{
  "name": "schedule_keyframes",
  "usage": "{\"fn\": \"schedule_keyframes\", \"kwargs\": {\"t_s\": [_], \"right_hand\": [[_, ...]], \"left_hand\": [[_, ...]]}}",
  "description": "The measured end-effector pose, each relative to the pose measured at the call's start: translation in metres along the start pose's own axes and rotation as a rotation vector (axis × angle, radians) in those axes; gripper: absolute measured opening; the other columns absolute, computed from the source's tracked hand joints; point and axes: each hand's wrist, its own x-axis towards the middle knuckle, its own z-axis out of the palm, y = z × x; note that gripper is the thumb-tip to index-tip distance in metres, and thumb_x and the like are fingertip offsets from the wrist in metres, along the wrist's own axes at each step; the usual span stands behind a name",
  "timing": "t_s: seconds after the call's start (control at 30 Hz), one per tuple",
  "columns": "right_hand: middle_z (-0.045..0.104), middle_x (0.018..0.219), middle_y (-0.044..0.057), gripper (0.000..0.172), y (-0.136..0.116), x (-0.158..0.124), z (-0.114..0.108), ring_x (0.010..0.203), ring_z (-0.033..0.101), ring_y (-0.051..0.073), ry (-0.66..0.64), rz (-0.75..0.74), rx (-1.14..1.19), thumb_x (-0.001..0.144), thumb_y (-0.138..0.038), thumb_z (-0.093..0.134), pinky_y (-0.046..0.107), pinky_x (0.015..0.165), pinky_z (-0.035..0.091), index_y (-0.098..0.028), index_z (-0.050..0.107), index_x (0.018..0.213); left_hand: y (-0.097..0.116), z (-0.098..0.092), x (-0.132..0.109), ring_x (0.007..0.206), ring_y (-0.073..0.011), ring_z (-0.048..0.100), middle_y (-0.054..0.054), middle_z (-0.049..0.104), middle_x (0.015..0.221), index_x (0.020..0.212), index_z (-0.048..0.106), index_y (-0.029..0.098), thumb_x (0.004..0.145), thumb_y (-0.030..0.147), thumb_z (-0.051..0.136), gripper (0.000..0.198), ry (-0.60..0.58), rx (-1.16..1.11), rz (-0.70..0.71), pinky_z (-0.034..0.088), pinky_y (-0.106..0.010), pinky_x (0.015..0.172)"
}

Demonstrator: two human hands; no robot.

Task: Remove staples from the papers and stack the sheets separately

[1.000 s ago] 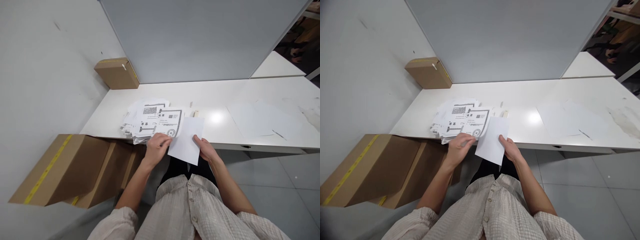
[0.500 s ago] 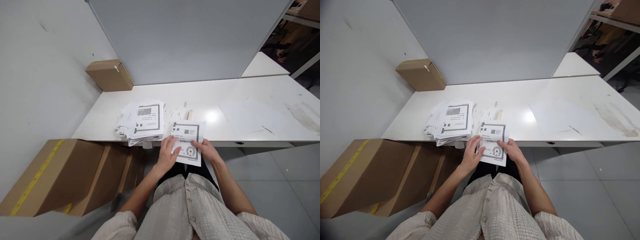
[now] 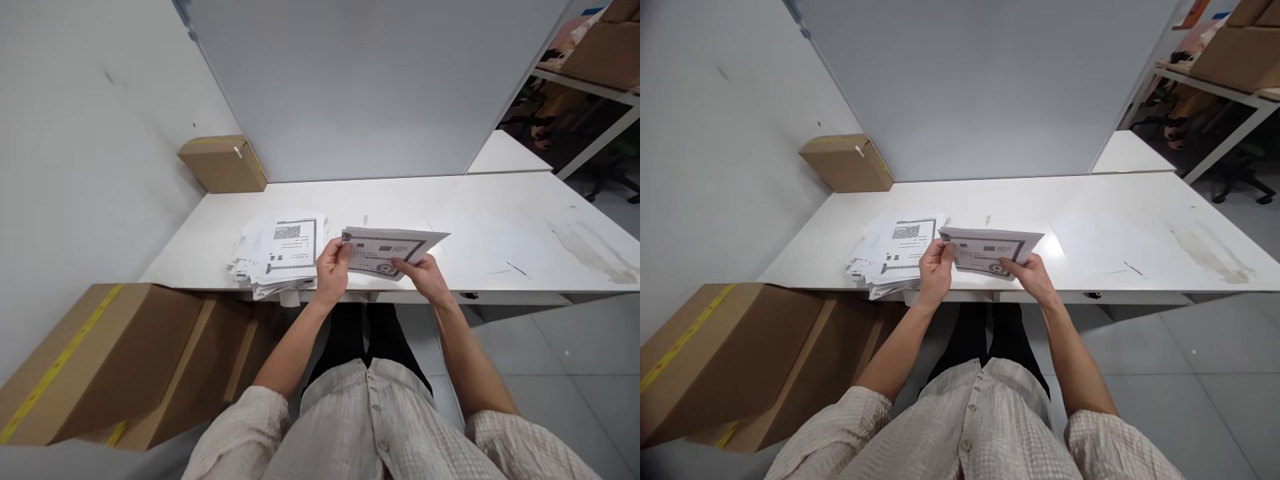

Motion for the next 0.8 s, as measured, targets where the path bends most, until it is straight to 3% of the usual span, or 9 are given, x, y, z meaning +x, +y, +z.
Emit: {"fn": "schedule_keyframes", "kwargs": {"t_s": [0.1,0.27,0.67,0.8], "right_hand": [[0.069,0.099,0.002,0.029,0.019,0.007,0.000,0.097,0.061,0.025,0.017,0.045,0.031,0.067,-0.034,0.070,0.040,0.086,0.049,-0.022,0.069,0.093],[0.069,0.099,0.002,0.028,0.035,0.008,0.000,0.097,0.061,0.024,0.019,0.062,0.023,0.066,-0.034,0.070,0.040,0.085,0.049,-0.022,0.069,0.092],[0.067,0.103,0.003,0.032,0.025,0.008,0.006,0.102,0.058,0.025,0.012,0.079,-0.058,0.066,-0.039,0.068,0.039,0.087,0.047,-0.022,0.069,0.093],[0.068,0.101,0.002,0.031,0.010,0.010,-0.002,0.096,0.060,0.024,-0.004,0.066,-0.223,0.068,-0.039,0.065,0.037,0.081,0.048,-0.021,0.068,0.094]], "left_hand": [[-0.015,0.001,-0.001,0.057,-0.0085,0.040,0.002,0.044,0.063,0.083,0.054,0.018,0.082,0.042,0.050,0.024,-0.050,0.010,-0.004,0.034,-0.021,0.055],[-0.031,0.000,-0.003,0.052,-0.0078,0.030,0.004,0.032,0.058,0.066,0.043,0.018,0.083,0.044,0.047,0.032,-0.045,0.055,-0.011,0.029,-0.021,0.051],[-0.028,0.001,0.003,0.058,-0.0096,0.042,0.002,0.043,0.060,0.070,0.050,0.017,0.082,0.047,0.047,0.033,-0.018,0.027,-0.065,0.037,-0.022,0.058],[-0.037,0.001,0.003,0.061,-0.0100,0.047,0.001,0.049,0.063,0.074,0.052,0.018,0.082,0.048,0.047,0.032,-0.008,-0.027,-0.132,0.040,-0.023,0.061]]}}
